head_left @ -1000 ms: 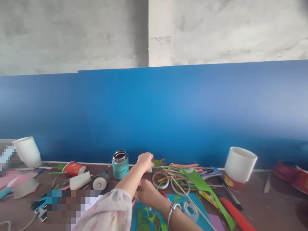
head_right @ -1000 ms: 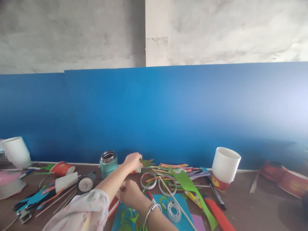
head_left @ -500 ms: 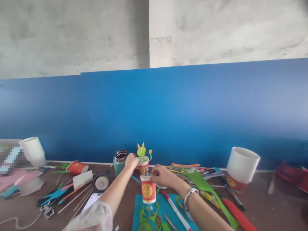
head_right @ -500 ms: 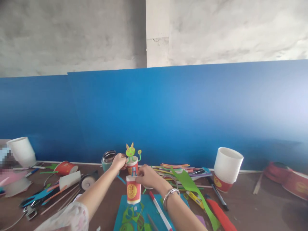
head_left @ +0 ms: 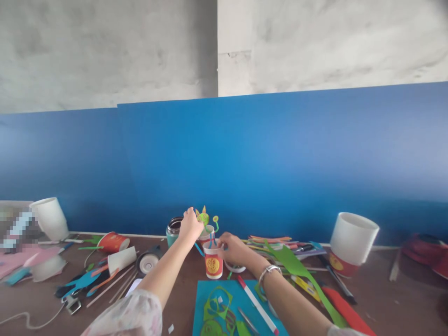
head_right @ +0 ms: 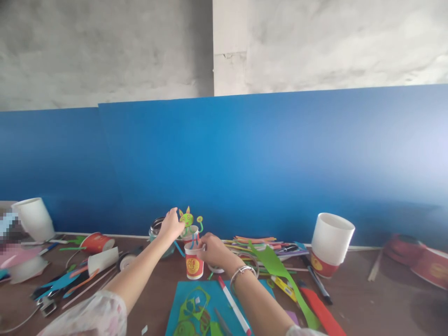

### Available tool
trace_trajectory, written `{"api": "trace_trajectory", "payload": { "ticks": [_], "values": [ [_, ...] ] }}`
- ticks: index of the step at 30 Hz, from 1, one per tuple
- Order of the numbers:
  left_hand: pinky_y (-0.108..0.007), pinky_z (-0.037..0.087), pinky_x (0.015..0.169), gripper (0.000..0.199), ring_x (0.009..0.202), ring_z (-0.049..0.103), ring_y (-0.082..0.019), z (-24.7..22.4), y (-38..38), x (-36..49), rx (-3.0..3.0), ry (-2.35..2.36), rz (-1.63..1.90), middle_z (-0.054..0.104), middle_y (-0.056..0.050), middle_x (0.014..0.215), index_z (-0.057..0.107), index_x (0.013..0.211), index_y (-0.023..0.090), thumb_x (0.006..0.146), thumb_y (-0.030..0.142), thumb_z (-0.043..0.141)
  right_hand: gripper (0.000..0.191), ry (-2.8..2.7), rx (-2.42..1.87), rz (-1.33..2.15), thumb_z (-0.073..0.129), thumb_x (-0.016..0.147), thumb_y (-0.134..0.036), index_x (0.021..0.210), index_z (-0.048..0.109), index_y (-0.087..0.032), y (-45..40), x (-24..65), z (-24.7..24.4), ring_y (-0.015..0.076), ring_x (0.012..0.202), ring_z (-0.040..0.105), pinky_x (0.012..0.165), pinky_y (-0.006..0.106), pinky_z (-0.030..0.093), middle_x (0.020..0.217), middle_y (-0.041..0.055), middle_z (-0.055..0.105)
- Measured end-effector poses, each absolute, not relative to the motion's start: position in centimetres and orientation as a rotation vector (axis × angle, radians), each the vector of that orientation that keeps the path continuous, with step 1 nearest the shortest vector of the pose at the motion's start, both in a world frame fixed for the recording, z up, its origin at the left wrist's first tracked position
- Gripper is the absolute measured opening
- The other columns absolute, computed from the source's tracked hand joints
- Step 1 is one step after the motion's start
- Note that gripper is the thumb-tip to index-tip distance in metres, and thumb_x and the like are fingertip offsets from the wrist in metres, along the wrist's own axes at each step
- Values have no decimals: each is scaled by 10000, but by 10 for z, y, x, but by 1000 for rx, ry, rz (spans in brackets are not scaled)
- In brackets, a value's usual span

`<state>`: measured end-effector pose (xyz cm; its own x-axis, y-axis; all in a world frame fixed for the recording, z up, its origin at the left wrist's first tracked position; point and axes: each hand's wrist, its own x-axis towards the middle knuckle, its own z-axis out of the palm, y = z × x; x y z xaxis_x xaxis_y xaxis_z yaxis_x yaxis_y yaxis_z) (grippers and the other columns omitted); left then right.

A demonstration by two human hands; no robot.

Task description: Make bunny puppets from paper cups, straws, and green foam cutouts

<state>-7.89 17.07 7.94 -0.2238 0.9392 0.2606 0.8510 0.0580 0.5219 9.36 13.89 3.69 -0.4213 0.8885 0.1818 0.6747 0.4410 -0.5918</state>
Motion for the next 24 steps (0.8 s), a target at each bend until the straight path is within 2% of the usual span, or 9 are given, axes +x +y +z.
{"api": "trace_trajectory", "payload": {
  "ticks": [3,5,10,15,19,22,24],
  "values": [
    [-301,419,889,483,1136,554,-281,74,174,-80,1890,2163,880,592,-201,1175,455,1206,74,739,131,563,153,-2222,-1333,595,571,657,-152,771,672,-161,143,92,39,159,773,563,683,224,392,880,45,639],
    [-286,410,910,499,1169,533,-270,72,177,-80,1904,2162,895,587,-198,1202,444,1223,82,746,150,575,134,-2228,-1348,606,572,665,-170,755,670,-159,145,92,41,152,731,558,634,219,385,853,41,642],
    [-306,391,967,551,1211,500,-276,71,185,-82,1920,2171,988,523,-253,1280,361,1299,13,792,148,530,113,-2264,-1332,650,587,700,-225,758,665,-168,143,90,42,115,589,524,557,202,357,645,-19,600],
    [-361,415,958,581,1174,524,-305,70,185,-87,1943,2165,1103,531,-262,1256,357,1304,4,768,130,540,187,-2225,-1294,577,609,679,-193,860,649,-168,135,89,39,141,712,546,639,220,386,835,20,622],
    [-403,441,928,573,1133,545,-309,72,178,-91,1970,2120,1253,519,-252,1241,347,1307,28,766,112,520,215,-2204,-1237,525,601,666,-163,879,636,-161,125,91,41,153,753,548,689,234,399,893,40,601],
    [-393,453,916,556,1076,576,-269,72,161,-88,2010,2034,1389,457,-236,1278,321,1319,56,791,116,484,247,-2179,-1192,514,586,662,-131,901,639,-164,117,93,43,159,788,565,719,234,415,897,42,604],
    [-379,472,889,528,995,605,-224,65,143,-82,2073,1930,1482,468,-176,1256,331,1315,132,805,124,466,288,-2148,-1179,506,569,665,-107,938,640,-168,113,96,43,168,837,576,756,239,425,910,45,615]
  ]
}}
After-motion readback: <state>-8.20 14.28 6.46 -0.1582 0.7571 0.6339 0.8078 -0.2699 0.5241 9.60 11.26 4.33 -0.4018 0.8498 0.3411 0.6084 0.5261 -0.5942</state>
